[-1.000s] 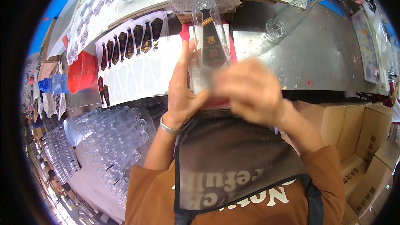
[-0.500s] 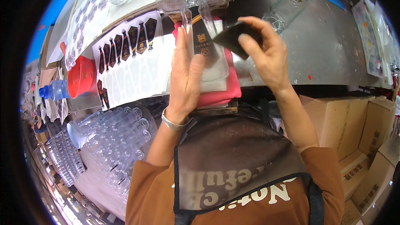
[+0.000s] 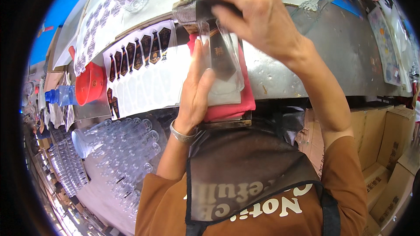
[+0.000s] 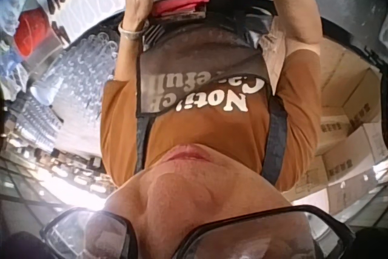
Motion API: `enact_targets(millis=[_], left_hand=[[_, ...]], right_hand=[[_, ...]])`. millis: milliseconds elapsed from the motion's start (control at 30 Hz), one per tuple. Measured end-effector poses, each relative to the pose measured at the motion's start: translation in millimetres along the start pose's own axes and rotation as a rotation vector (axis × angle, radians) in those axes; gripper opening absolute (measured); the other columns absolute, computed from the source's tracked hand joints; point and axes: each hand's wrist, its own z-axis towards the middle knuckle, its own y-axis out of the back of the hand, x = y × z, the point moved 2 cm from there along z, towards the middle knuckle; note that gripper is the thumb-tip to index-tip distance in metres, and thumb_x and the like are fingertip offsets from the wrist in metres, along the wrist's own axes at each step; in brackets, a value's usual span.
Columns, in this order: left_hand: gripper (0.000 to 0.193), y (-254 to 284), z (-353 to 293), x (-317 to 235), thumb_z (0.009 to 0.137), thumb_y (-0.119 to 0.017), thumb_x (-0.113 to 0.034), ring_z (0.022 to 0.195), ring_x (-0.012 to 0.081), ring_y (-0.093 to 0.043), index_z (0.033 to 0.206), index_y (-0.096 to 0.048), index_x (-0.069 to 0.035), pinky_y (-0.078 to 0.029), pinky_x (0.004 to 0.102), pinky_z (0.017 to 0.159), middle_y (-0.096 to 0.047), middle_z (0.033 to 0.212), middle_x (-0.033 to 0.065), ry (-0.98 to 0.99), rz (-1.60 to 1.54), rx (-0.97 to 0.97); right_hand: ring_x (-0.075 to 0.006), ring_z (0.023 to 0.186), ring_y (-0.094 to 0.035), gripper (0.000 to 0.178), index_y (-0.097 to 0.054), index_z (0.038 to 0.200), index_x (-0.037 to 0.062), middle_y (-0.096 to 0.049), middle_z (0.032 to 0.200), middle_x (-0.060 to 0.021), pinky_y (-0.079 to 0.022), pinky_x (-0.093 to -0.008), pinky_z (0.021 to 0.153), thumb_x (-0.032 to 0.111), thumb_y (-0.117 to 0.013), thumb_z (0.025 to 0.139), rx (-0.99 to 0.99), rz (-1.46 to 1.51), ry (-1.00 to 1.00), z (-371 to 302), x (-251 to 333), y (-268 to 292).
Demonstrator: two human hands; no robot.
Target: The person repeatedly picks up clear glass bottles, applies a dark rectangular label to the side, and wipes the surface with a black cloth. They then place the labeled bottles on a nearby table. The process is repeated for multiple bottles in a consistent sequence.
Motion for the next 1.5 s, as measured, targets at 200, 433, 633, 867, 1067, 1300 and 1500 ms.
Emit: enact_targets(millis=[200, 433, 633, 867, 1067, 1300, 1500], left_hand=[[0.090, 9, -22, -20, 0.090, -0.071, -0.022, 0.148, 0.0337, -0.032, 0.157, -0.018, 0.005, -0.028, 0.0399, 0.119, -0.032, 0.158, 0.0264, -0.156, 0.273, -0.022], [0.115, -19, -11, -32, 0.068, -0.090, -0.012, 0.121, 0.0372, -0.055, 0.156, -0.017, 0.003, -0.047, 0.0426, 0.101, -0.050, 0.140, 0.0255, -0.324, 0.586, -0.186], [0.115, -15, -9, -32, 0.080, -0.078, -0.004, 0.145, 0.0316, -0.035, 0.161, 0.004, -0.008, -0.035, 0.0455, 0.116, -0.033, 0.158, 0.0208, -0.054, -0.348, -0.120], [0.106, 9, -27, -9, 0.077, -0.084, -0.031, 0.148, 0.0405, -0.029, 0.156, -0.023, 0.002, -0.026, 0.0499, 0.119, -0.027, 0.160, 0.0274, -0.200, 0.539, -0.010], [0.071, 167, -8, 2, 0.088, -0.077, -0.018, 0.139, 0.0338, -0.045, 0.147, -0.042, 0.003, -0.040, 0.0398, 0.112, -0.044, 0.152, 0.0243, -0.199, 0.875, -0.593], [0.069, 311, -35, 36, 0.087, -0.074, -0.034, 0.141, 0.0396, -0.039, 0.141, -0.051, 0.003, -0.032, 0.0535, 0.114, -0.041, 0.153, 0.0256, -0.012, 1.372, -0.877], [0.056, 356, 8, 57, 0.086, -0.074, -0.031, 0.143, 0.0365, -0.038, 0.135, -0.059, -0.008, -0.030, 0.0570, 0.115, -0.041, 0.154, 0.0189, 0.050, 1.565, -1.019]], right_hand=[[-0.0323, 0.087, -0.067, 0.024, -0.069, 0.107, 0.0036, -0.069, 0.094, -0.0115, -0.054, -0.0369, 0.078, 0.001, -0.069, 0.084, 0.266, 0.366, 0.000, -55, 49, 15], [-0.0093, 0.078, -0.063, 0.043, -0.069, 0.105, -0.0037, -0.073, 0.099, -0.0115, -0.049, -0.0227, 0.069, 0.033, -0.046, 0.108, 0.101, 0.935, -0.979, -116, 9, 19], [-0.0116, 0.062, -0.059, 0.047, -0.066, 0.121, -0.0018, -0.074, 0.098, -0.0086, -0.046, -0.0243, 0.060, 0.037, -0.045, 0.106, 0.366, 1.106, -1.058, -104, 25, -5], [-0.0109, 0.057, -0.055, 0.034, -0.063, 0.123, -0.0038, -0.075, 0.091, -0.0138, -0.047, -0.0291, 0.057, 0.012, -0.065, 0.093, 0.382, 0.291, -0.788, -81, 67, 11], [-0.0109, 0.058, -0.057, 0.033, -0.066, 0.121, -0.0026, -0.075, 0.092, -0.0121, -0.047, -0.0274, 0.059, 0.013, -0.068, 0.092, 0.318, 0.122, -0.858, -106, 44, 16], [-0.0071, 0.059, -0.053, 0.032, -0.066, 0.120, -0.0027, -0.071, 0.085, -0.0067, -0.044, -0.0243, 0.058, 0.013, -0.068, 0.093, 0.241, 0.143, -0.900, -120, 25, 11], [-0.0074, 0.056, -0.049, 0.030, -0.067, 0.119, -0.0023, -0.070, 0.084, -0.0074, -0.043, -0.0249, 0.055, 0.011, -0.069, 0.092, 0.245, 0.109, -0.812, -93, 40, 5]])
